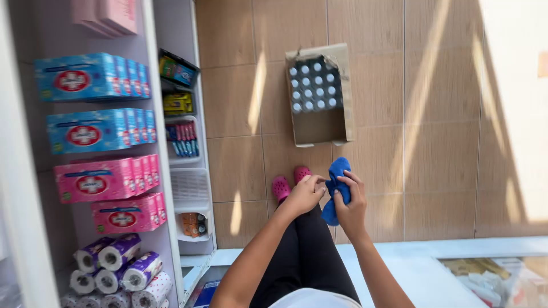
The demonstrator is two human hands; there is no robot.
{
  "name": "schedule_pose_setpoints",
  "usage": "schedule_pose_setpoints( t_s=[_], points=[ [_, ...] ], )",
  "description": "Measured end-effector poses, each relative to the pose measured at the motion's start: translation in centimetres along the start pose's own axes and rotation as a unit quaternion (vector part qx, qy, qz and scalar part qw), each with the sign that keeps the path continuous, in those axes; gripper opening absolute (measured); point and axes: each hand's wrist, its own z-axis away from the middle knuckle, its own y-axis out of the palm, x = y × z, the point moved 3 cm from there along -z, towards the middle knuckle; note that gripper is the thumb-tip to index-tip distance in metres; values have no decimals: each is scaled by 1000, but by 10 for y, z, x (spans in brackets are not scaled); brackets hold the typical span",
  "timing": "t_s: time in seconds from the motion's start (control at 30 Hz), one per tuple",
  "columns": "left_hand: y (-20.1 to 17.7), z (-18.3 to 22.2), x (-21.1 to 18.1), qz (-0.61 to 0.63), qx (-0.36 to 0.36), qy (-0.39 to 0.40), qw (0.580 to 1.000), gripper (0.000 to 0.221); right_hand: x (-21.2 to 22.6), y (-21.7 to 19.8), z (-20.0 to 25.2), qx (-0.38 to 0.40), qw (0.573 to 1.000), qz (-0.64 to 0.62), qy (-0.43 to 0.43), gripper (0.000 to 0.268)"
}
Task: Wiping water bottles with a cloth and arranging them on the pharmacy shelves.
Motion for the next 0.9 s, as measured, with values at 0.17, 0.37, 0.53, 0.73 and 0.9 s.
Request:
schedule_pose_setpoints(
  t_s=[0.17,0.37,0.53,0.73,0.9],
  points=[
    [45,-58,72,-73,57,-108,990,36,-165,30,-15,-6,997,45,64,30],
    [63,-148,151,-158,30,-104,981,34,-284,73,-75,13,991,83,105,15],
    [54,-236,194,-171,-28,-102,980,41,-344,129,-154,107,972,153,144,29],
    [38,-330,249,-228,-63,-105,966,50,-352,198,-247,243,919,251,182,57],
    [23,-390,284,-257,-118,-65,957,72,-400,248,-304,263,894,320,168,115]
  ],
)
